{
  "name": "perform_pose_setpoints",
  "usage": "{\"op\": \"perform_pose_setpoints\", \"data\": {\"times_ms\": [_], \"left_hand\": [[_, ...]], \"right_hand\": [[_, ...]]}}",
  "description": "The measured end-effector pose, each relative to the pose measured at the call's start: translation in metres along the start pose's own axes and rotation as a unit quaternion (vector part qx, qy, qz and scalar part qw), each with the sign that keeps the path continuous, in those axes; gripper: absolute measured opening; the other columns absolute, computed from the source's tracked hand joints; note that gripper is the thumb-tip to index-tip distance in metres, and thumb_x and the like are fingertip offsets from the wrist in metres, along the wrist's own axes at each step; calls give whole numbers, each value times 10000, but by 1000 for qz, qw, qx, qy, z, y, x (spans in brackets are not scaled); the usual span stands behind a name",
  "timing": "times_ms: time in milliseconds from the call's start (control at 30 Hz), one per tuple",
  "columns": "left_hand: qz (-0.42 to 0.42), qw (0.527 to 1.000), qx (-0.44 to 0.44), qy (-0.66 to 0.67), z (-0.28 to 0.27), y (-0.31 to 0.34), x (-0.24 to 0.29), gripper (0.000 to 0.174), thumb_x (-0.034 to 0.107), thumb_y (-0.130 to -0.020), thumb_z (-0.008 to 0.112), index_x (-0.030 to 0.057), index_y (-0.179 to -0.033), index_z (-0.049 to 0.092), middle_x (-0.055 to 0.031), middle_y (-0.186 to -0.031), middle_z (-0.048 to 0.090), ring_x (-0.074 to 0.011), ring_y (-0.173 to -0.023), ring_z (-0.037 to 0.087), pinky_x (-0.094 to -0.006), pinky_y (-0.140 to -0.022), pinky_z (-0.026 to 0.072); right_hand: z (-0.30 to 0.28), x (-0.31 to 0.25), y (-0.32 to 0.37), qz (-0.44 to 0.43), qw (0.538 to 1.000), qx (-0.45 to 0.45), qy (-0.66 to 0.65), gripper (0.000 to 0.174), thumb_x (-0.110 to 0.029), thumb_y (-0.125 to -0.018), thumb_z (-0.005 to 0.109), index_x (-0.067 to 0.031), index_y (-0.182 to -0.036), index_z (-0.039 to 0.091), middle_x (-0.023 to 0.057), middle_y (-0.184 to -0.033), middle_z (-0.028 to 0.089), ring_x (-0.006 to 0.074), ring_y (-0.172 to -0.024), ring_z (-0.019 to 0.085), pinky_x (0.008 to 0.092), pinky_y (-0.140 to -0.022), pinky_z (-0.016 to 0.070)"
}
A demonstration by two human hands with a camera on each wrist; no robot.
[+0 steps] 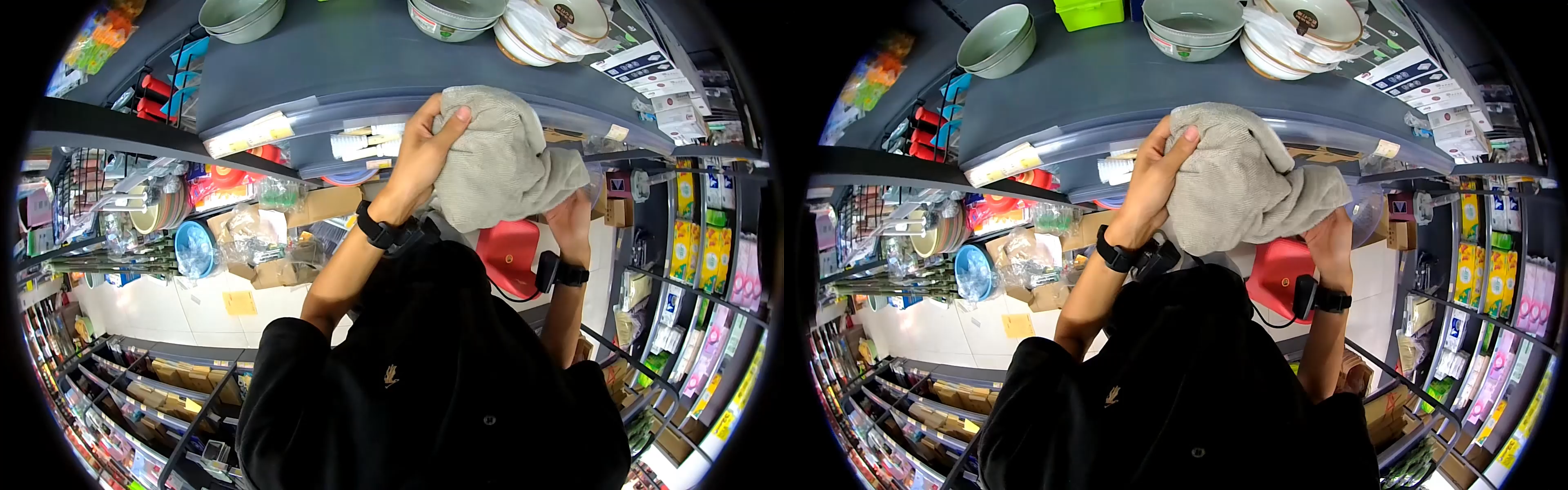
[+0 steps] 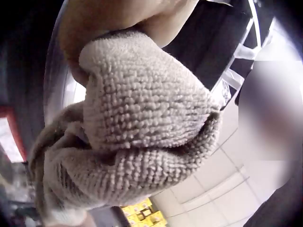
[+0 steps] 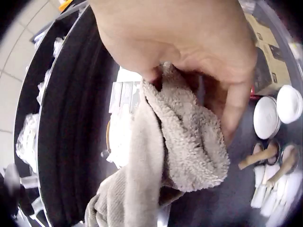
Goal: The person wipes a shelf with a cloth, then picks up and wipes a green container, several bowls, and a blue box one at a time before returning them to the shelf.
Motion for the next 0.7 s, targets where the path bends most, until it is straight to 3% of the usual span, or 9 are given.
{"op": "perform_pose_setpoints", "data": {"times_ms": [167, 233, 300, 400, 467, 500, 567, 633, 700], "left_hand": [[-100, 983, -43, 147, 24, 3, -15, 318, 252, -1019, 542, 47, -1260, 570, -56, -1181, 655, -141, -1067, 621, -297, -920, 503], [-124, 979, -38, 159, 29, 5, -18, 353, 263, -1029, 513, 58, -1315, 537, -74, -1236, 636, -172, -1113, 622, -318, -960, 503], [-121, 980, -43, 151, 36, 6, -17, 376, 281, -1031, 505, 60, -1335, 519, -80, -1256, 626, -181, -1139, 612, -326, -975, 498], [-154, 971, -92, 160, 57, 9, -22, 387, 285, -1034, 500, 54, -1345, 512, -81, -1259, 622, -167, -1124, 610, -321, -970, 496], [-174, 983, -13, 57, 72, 13, -37, 396, 274, -1047, 473, 36, -1363, 474, -92, -1225, 634, -174, -1081, 619, -320, -940, 499], [-176, 983, -16, 54, 76, 9, -48, 396, 274, -1047, 473, 36, -1363, 474, -92, -1225, 634, -174, -1081, 619, -320, -940, 499], [-5, 995, -92, -39, 74, -5, -58, 392, 312, -1030, 516, 9, -1276, 485, -85, -1204, 605, -184, -1070, 587, -312, -946, 458], [27, 976, -108, -186, 61, -5, -42, 450, 309, -981, 606, -15, -1263, 473, -103, -1205, 605, -206, -1100, 579, -326, -938, 458], [127, 861, -52, -489, 48, 7, -15, 551, 276, -907, 704, -26, -1292, 452, -135, -1239, 593, -232, -1147, 563, -349, -952, 452]], "right_hand": [[-38, 4, 15, -116, 984, -23, 131, 438, -217, -1032, 331, -53, -1428, 420, 120, -1438, 472, 238, -1304, 481, 398, -1082, 394], [-46, -26, 38, -307, 793, 207, 483, 482, -123, -966, 471, 10, -1425, 409, 164, -1340, 522, 269, -1195, 530, 372, -1021, 411], [-11, -48, 79, -376, 735, 294, 482, 531, -115, -955, 524, 13, -1449, 376, 198, -1389, 468, 285, -1268, 465, 386, -1060, 367], [38, -44, 97, -367, 831, 181, 377, 621, -187, -963, 572, 0, -1494, 311, 200, -1488, 384, 290, -1383, 364, 386, -1115, 314], [46, -6, 79, -196, 907, -9, 372, 753, -265, -915, 664, 28, -1492, 281, 180, -1487, 394, 284, -1372, 398, 375, -1110, 341], [55, -3, 74, -197, 909, -7, 368, 753, -265, -915, 664, 28, -1492, 281, 180, -1487, 394, 284, -1372, 398, 375, -1110, 341], [69, 8, 54, -114, 992, -13, 51, 707, -179, -863, 695, 32, -1444, 351, 163, -1376, 502, 272, -1265, 509, 363, -1047, 421], [61, 12, 41, -124, 992, 13, 6, 644, -72, -810, 677, 23, -1391, 417, 134, -1275, 569, 258, -1166, 575, 361, -984, 478], [62, 6, 43, -187, 981, 35, 48, 627, -35, -783, 658, 28, -1370, 448, 142, -1273, 578, 260, -1154, 583, 363, -981, 481]]}}
Point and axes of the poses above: each hand's wrist, its own y-axis away from the middle knuckle, its own z-axis out of the palm, x = y × z, the point moved 5 cm from there along -y, towards the middle knuckle
